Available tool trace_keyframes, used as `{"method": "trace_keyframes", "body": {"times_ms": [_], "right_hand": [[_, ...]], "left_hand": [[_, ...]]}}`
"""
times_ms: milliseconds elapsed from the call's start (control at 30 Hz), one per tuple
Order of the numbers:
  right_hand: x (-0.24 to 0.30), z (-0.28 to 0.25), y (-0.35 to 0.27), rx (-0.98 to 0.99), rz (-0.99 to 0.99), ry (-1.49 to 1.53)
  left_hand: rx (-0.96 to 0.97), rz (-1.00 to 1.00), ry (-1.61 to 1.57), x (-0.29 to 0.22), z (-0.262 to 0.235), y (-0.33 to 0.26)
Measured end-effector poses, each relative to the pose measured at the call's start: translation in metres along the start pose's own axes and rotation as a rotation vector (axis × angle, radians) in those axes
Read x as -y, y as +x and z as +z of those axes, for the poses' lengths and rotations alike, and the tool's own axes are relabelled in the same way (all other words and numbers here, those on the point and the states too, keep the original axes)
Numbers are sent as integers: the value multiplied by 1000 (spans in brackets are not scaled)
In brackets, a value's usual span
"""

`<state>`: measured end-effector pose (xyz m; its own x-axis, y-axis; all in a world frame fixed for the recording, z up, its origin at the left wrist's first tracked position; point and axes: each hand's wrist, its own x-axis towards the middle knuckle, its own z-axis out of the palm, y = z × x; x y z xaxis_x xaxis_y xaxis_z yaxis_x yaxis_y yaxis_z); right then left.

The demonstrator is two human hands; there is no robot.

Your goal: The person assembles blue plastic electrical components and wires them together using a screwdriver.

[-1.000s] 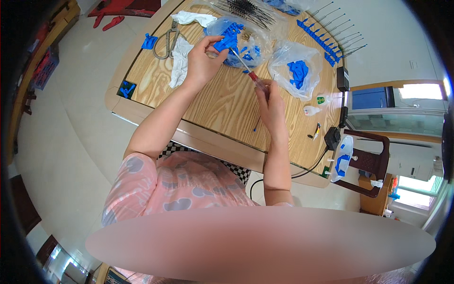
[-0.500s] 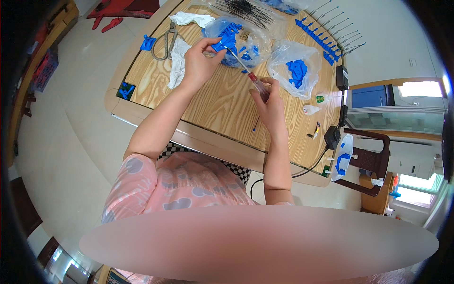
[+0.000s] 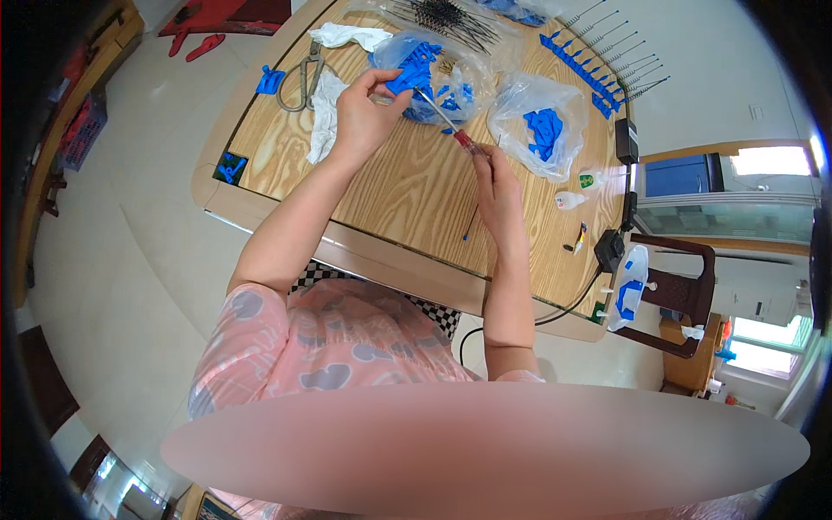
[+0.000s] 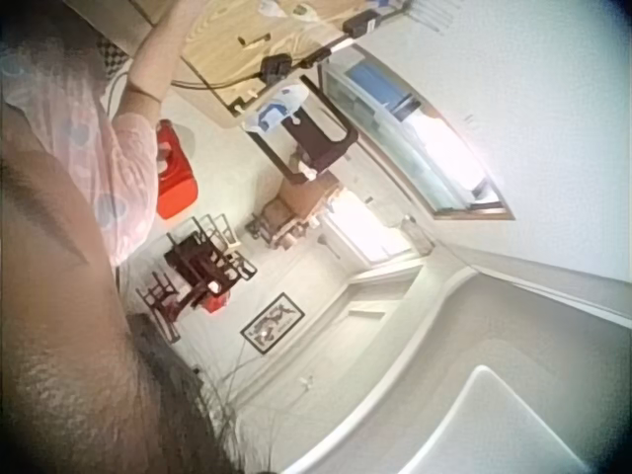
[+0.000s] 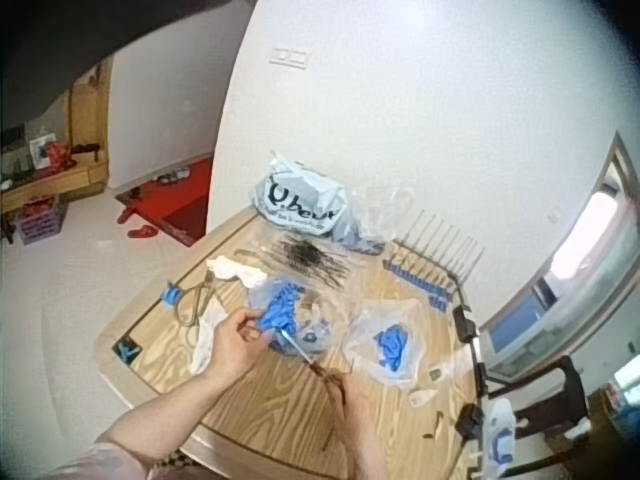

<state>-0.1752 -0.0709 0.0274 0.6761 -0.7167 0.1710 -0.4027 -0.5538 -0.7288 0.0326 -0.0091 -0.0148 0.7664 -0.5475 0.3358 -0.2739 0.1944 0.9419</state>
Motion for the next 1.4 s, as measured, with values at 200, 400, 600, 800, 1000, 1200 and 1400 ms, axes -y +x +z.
{"method": "trace_keyframes", "body": {"times_ms": [200,400,600,800,1000,1200,1400], "right_hand": [[-4,3,1,-37,-13,0],[-1,1,-1,-36,12,17],[-3,-2,1,8,16,-39],[-2,-1,0,-10,33,-11],[2,1,-1,-50,8,-6],[-11,1,3,-39,-25,0],[-7,5,1,-86,-3,46]], "left_hand": [[8,0,4,-1,1,-2],[21,40,33,-3,1,-2],[56,41,21,-4,1,-2],[82,71,53,-5,2,-3],[89,85,83,-6,0,-3],[96,62,48,-3,2,-2],[97,69,76,-2,2,-3]]}}
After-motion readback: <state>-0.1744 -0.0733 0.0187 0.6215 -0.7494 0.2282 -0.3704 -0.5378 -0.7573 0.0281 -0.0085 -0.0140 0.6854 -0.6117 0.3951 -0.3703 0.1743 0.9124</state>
